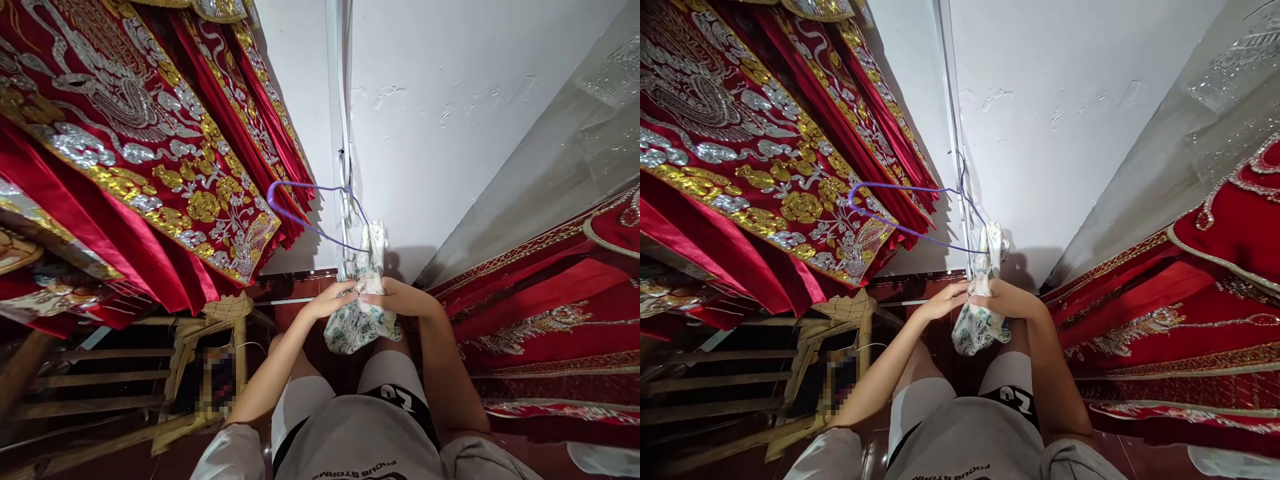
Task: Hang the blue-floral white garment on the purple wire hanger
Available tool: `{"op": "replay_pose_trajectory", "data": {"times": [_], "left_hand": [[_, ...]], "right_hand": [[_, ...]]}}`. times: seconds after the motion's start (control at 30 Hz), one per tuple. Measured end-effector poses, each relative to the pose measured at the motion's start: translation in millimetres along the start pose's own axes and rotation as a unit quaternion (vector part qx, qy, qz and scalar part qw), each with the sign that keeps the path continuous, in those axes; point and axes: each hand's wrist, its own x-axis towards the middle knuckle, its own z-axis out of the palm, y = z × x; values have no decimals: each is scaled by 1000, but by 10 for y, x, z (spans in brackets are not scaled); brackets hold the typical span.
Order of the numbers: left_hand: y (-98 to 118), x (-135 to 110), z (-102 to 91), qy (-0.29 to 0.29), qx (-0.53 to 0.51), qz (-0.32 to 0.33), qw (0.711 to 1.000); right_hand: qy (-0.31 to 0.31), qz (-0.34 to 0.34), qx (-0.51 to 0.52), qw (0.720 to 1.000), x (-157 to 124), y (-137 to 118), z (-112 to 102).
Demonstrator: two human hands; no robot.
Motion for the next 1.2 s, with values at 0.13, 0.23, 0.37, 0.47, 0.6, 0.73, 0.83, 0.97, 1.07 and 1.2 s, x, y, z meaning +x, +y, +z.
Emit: {"op": "replay_pose_trajectory", "data": {"times": [0.13, 0.23, 0.37, 0.47, 0.6, 0.73, 0.83, 0.97, 1.07, 1.2], "left_hand": [[-57, -78, -12, 26, 124, 12, 992], [-137, -198, -53, 36, 183, -8, 982], [-202, -456, -164, -14, 181, -87, 980], [-103, -642, -273, -22, 118, -126, 985], [193, -746, -451, 101, 73, -66, 990], [495, -773, -689, 196, 102, -65, 973], [679, -828, -844, 151, 263, -135, 943], [818, -852, -941, 80, 447, -285, 844], [865, -721, -995, 146, 464, -251, 837], [943, -382, -1078, 257, 420, -79, 866]], "right_hand": [[33, 5, -12, 999, -99, -108, -202], [81, -10, -25, 996, -142, -94, -321], [239, -36, -12, 970, -103, 58, -500], [379, -77, 16, 922, 142, 190, -642], [368, -131, 42, 920, 792, 356, -710], [338, -80, 7, 938, 1325, 573, -631], [339, -25, -12, 940, 1332, 697, -575], [352, 46, 6, 935, 968, 711, -581], [346, 29, 0, 938, 698, 637, -613], [317, -26, -43, 947, 521, 492, -571]]}}
